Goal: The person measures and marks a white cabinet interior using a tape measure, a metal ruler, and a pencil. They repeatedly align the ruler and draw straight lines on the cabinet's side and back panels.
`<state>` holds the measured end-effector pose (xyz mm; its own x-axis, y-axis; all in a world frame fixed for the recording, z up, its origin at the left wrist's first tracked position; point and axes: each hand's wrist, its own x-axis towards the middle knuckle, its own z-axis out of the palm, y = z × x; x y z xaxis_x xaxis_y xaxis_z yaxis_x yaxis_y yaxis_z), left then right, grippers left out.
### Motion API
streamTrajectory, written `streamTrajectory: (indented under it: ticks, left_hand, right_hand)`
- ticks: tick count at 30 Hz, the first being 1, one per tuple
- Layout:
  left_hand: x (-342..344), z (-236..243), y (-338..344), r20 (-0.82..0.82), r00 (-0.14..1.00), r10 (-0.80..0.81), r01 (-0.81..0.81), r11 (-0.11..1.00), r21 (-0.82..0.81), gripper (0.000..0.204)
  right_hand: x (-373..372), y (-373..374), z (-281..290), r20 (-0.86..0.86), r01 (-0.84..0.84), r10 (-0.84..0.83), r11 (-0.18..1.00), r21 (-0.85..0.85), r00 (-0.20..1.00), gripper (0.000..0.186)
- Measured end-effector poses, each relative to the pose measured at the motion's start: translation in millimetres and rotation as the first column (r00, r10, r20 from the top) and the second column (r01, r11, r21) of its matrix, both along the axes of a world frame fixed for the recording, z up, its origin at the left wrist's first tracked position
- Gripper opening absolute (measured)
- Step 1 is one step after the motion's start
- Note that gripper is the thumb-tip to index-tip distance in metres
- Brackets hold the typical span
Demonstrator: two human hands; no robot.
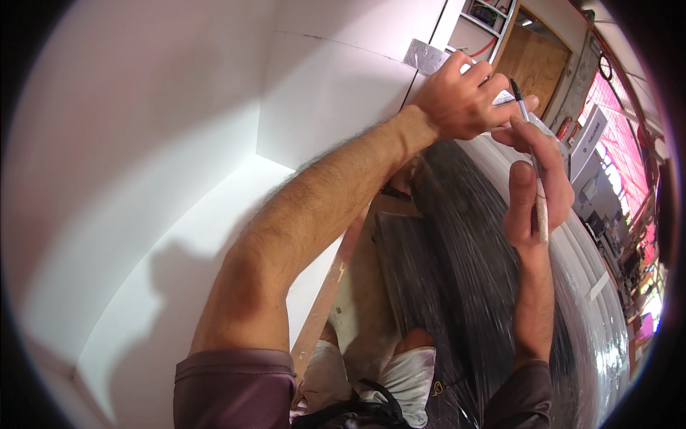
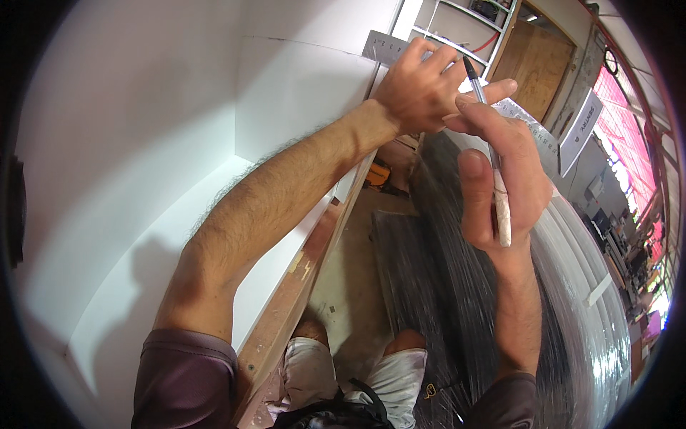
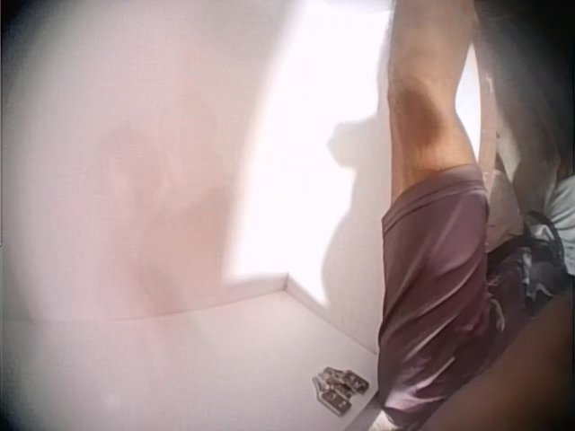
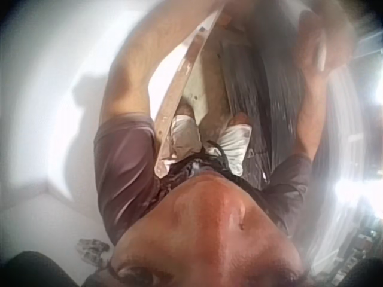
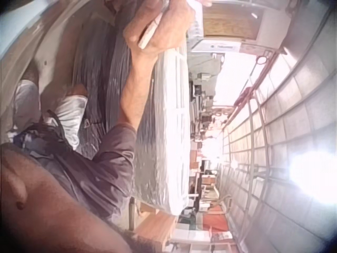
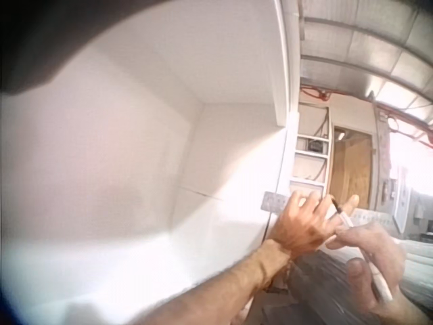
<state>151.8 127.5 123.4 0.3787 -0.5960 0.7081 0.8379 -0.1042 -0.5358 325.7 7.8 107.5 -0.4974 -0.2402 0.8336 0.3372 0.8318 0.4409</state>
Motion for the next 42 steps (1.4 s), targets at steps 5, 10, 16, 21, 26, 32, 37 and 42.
streamTrajectory:
  ticks: [5, 10, 16, 21, 26, 32, 37, 42]
  left_hand:
    - [0, -1, 2, 0.03, 1.0, -0.004, 0.004, 1.0, -0.012, 0.032]
    - [0, -4, 6, 0.033, 0.999, -0.034, 0.035, 0.999, -0.029, 0.032]
    - [2, -3, 12, 0.047, 0.999, -0.01, 0.009, 1.0, 0.01, 0.034]
    - [2, -3, 9, 0.031, 0.999, 0.032, -0.031, 0.999, -0.014, 0.034]
    - [1, -3, 8, 0.036, 0.998, 0.054, -0.054, 0.998, 0.006, 0.035]
    - [2, -3, 8, 0.029, 0.999, 0.013, -0.013, 1.0, 0.006, 0.038]
    - [5, -1, 15, 0.024, 0.999, -0.031, 0.029, 0.998, 0.049, 0.04]
    - [10, 0, 20, 0.05, 0.998, -0.033, 0.031, 0.998, 0.051, 0.042]
  right_hand:
    - [-6, 1, -1, 0.041, -0.027, 0.027, 1.0, -0.004, 0.999, 0.032]
    - [-18, -2, 0, 0.087, -0.057, 0.055, 0.998, 0.016, 0.995, 0.027]
    - [-26, 0, 1, 0.114, -0.085, 0.08, 0.996, 0.036, 0.99, 0.019]
    - [-31, 3, -1, 0.109, -0.095, 0.09, 0.995, 0.044, 0.99, 0.019]
    - [-34, 3, -3, 0.109, -0.082, 0.077, 0.996, 0.035, 0.991, 0.022]
    - [-31, -3, 0, 0.166, -0.013, 0.008, 1.0, 0.028, 0.986, 0.021]
    - [-41, 2, 1, 0.128, -0.102, 0.1, 0.995, 0.014, 0.987, 0.03]
    - [-45, 2, 2, 0.142, -0.093, 0.088, 0.995, 0.031, 0.986, 0.03]
